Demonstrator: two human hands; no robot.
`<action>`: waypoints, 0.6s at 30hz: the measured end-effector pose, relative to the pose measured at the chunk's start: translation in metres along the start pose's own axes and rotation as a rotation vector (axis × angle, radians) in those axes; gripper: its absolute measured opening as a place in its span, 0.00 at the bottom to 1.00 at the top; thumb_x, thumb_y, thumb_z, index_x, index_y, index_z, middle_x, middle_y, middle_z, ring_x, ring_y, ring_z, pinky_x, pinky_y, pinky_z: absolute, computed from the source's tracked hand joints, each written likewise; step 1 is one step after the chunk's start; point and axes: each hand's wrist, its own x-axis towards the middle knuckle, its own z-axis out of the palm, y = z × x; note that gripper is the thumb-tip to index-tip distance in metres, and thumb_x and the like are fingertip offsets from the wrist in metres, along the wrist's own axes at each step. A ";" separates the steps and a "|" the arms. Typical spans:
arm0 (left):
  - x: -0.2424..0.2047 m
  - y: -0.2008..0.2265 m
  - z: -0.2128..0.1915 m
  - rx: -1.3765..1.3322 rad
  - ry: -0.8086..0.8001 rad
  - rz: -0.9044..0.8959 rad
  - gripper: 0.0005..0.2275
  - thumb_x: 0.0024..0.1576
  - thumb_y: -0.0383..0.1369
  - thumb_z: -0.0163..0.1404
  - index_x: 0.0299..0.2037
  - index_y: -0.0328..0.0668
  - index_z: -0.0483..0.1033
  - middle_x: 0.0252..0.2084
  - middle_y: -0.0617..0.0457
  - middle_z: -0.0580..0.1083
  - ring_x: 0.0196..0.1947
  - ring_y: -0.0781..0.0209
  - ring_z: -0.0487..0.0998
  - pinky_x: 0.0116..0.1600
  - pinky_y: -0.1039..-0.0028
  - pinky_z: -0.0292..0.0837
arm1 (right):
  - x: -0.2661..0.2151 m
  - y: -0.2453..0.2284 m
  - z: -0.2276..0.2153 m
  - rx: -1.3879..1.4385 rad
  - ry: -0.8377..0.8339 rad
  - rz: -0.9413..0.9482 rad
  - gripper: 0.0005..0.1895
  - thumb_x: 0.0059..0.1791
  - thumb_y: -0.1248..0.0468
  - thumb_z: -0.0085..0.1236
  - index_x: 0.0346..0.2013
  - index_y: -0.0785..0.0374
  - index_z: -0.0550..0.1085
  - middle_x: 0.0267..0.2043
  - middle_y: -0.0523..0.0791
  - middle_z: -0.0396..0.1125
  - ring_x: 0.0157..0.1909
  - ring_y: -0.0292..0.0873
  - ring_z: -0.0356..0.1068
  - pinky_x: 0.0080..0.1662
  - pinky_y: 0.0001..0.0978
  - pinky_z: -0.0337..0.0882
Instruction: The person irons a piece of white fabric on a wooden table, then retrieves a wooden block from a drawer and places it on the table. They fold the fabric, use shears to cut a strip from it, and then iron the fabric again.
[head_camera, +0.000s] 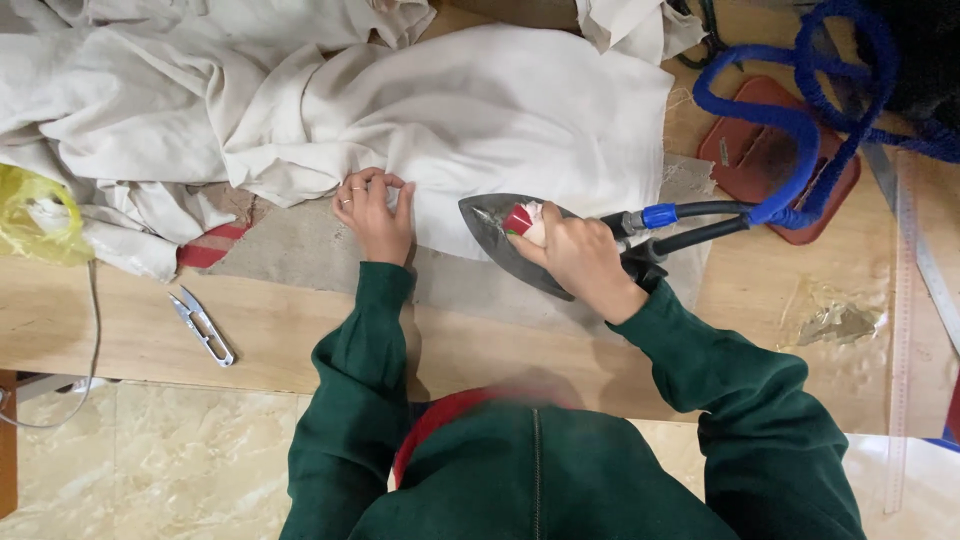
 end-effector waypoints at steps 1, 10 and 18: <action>0.000 -0.001 0.001 0.006 0.001 -0.002 0.10 0.61 0.40 0.61 0.35 0.50 0.73 0.45 0.58 0.70 0.56 0.54 0.65 0.64 0.56 0.45 | 0.000 0.000 -0.003 0.004 -0.009 -0.007 0.32 0.52 0.39 0.52 0.45 0.68 0.76 0.21 0.53 0.72 0.27 0.56 0.77 0.34 0.42 0.74; 0.002 0.003 -0.003 -0.005 0.027 -0.004 0.09 0.59 0.36 0.63 0.34 0.51 0.74 0.43 0.59 0.70 0.53 0.54 0.66 0.63 0.57 0.49 | -0.008 0.001 -0.010 -0.001 -0.003 -0.040 0.31 0.51 0.40 0.54 0.45 0.68 0.76 0.21 0.53 0.72 0.27 0.56 0.77 0.34 0.44 0.74; 0.003 0.004 -0.006 -0.130 0.071 -0.073 0.06 0.62 0.34 0.58 0.36 0.52 0.74 0.40 0.62 0.70 0.51 0.57 0.67 0.62 0.63 0.51 | -0.005 -0.004 -0.024 0.021 -0.068 -0.056 0.31 0.52 0.43 0.53 0.47 0.72 0.74 0.23 0.56 0.72 0.28 0.57 0.77 0.34 0.45 0.74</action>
